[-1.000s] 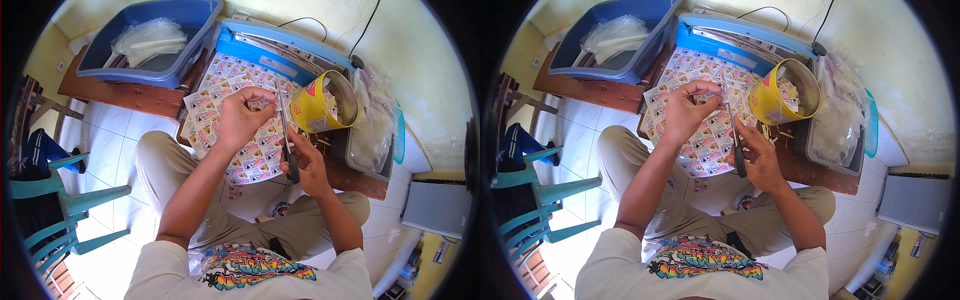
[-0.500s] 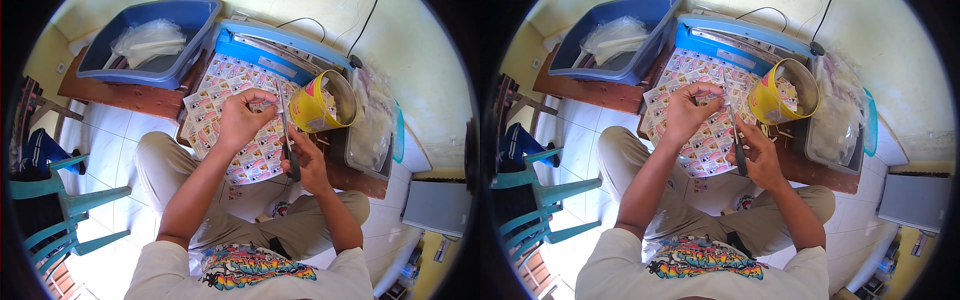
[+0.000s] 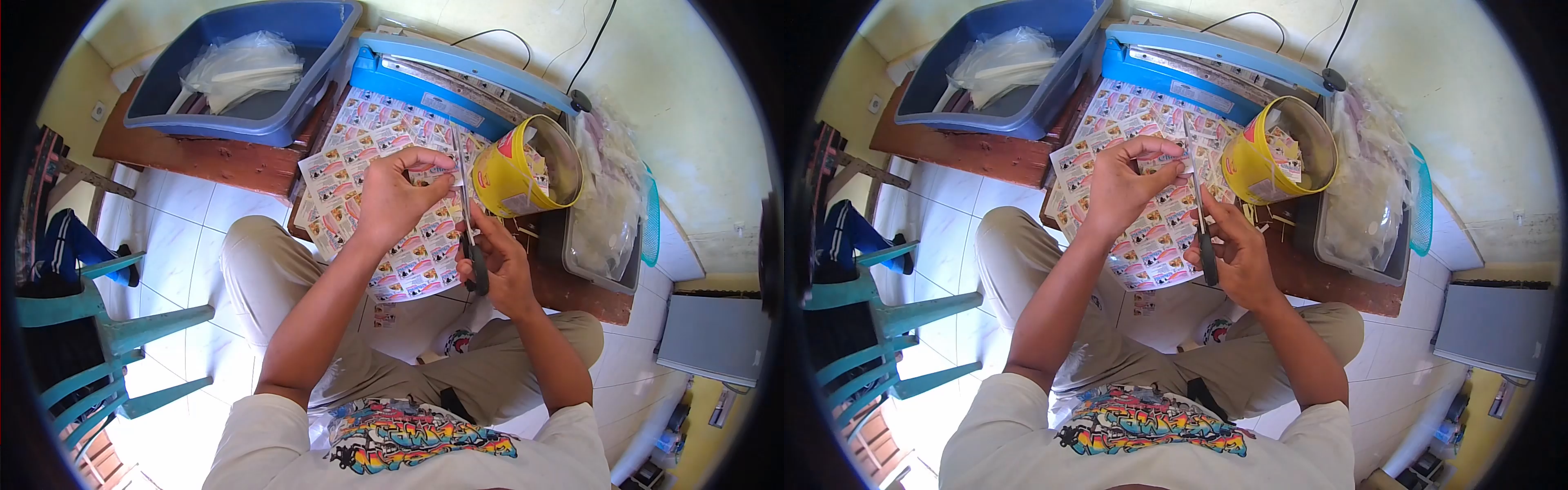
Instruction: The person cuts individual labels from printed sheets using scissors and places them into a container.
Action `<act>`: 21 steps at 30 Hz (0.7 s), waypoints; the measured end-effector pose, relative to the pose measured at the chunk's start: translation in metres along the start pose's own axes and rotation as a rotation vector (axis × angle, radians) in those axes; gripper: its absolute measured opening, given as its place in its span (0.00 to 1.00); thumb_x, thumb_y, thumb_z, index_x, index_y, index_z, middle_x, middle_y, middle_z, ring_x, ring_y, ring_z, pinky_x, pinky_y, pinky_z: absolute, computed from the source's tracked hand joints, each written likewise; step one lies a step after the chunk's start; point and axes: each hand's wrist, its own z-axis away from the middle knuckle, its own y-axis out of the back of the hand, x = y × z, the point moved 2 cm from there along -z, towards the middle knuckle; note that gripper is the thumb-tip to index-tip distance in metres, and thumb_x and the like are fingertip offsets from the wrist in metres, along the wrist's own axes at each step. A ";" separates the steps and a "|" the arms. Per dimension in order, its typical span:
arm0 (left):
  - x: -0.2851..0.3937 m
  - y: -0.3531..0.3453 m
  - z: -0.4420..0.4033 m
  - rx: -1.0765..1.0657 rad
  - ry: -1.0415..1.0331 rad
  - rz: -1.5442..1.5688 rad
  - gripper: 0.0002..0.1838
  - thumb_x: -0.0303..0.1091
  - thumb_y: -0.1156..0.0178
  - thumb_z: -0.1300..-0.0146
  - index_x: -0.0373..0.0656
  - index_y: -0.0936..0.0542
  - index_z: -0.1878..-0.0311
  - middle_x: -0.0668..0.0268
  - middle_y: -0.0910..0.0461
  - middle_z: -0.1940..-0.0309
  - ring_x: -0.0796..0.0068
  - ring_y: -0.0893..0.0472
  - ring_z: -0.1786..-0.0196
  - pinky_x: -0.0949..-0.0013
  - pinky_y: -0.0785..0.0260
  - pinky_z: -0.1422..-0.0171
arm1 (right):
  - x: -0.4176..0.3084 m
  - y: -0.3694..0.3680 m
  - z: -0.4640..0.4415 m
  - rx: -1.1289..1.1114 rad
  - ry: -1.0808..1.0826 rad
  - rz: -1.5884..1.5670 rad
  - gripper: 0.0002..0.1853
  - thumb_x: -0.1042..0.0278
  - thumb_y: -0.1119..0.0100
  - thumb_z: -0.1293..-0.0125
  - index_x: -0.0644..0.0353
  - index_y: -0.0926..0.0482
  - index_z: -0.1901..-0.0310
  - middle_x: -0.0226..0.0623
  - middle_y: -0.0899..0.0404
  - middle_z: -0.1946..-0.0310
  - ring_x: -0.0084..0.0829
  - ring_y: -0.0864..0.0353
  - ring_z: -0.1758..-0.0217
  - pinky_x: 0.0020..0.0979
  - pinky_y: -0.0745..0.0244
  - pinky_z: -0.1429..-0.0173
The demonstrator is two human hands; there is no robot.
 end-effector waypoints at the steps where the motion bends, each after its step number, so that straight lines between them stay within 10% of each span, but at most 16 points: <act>1: -0.004 -0.002 0.000 -0.002 0.019 0.049 0.11 0.26 0.26 0.42 0.38 0.10 0.55 0.61 0.09 0.57 0.74 0.12 0.51 0.69 0.21 0.42 | 0.000 0.000 -0.001 0.001 0.000 0.000 0.47 0.80 0.25 0.39 0.58 0.38 0.19 0.38 0.30 0.38 0.24 0.20 0.47 0.28 0.16 0.42; 21: -0.007 -0.001 0.001 -0.023 0.064 0.143 0.11 0.26 0.26 0.41 0.37 0.10 0.54 0.60 0.09 0.57 0.75 0.12 0.52 0.70 0.21 0.43 | -0.007 0.002 0.001 0.010 -0.041 0.017 0.47 0.82 0.26 0.39 0.58 0.38 0.19 0.36 0.29 0.38 0.22 0.20 0.49 0.27 0.18 0.42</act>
